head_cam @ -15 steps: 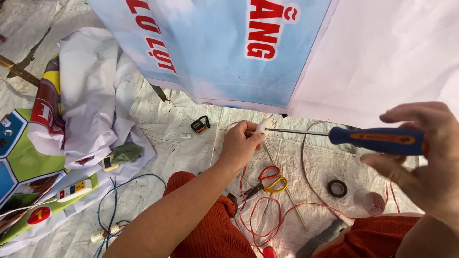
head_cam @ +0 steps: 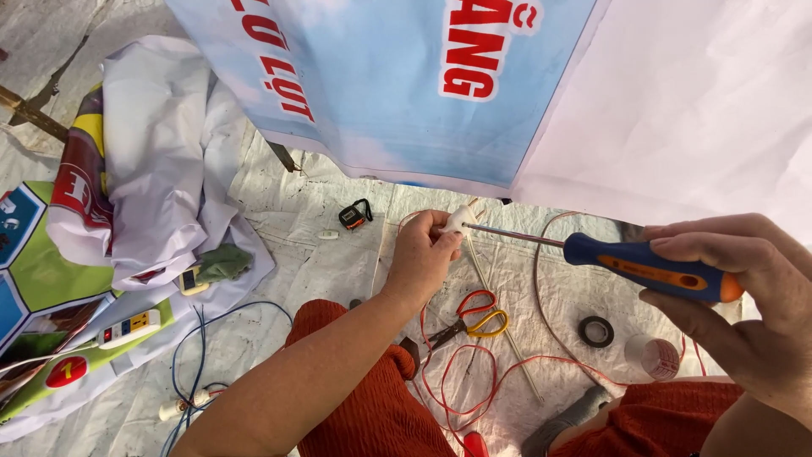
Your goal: Assembling and wiring a light socket by stripping wires and securing them into terminals using a screwdriver.
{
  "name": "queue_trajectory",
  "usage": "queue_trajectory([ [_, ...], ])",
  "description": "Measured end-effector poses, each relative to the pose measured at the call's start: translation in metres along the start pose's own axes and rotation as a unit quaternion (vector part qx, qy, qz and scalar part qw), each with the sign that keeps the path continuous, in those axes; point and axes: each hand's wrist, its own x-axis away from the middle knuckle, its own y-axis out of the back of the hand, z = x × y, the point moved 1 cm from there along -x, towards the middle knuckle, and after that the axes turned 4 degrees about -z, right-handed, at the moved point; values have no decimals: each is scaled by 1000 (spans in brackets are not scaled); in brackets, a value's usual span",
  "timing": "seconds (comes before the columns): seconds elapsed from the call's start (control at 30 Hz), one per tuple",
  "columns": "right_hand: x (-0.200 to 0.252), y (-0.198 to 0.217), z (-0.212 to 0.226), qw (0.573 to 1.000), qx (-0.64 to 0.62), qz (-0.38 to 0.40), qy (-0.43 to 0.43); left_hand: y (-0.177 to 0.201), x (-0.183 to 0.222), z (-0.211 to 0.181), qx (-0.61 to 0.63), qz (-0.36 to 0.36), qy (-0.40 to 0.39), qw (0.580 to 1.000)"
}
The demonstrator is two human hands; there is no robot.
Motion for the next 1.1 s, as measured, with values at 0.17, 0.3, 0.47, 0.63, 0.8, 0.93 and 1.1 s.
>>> queue_trajectory([
  [0.17,15,-11,-15,995,-7,-91,-38,-7,5,8,-62,2,-89,994],
  [0.3,17,-8,-16,980,-75,-160,-93,-10,5,14,-60,24,-144,987],
  [0.47,29,-2,-95,913,-346,-213,-42,-3,5,4,5,57,-126,990],
  [0.63,-12,-29,-50,947,-277,-160,-33,1,11,-5,128,151,-73,977],
  [0.8,-30,-58,-16,991,-123,45,-16,0,19,-7,181,273,-93,940],
  [0.93,-30,-62,-15,986,-152,66,-4,0,22,-10,185,295,-101,932],
  [1.1,-30,-71,-12,978,-209,18,20,-7,16,7,227,287,-129,922],
])
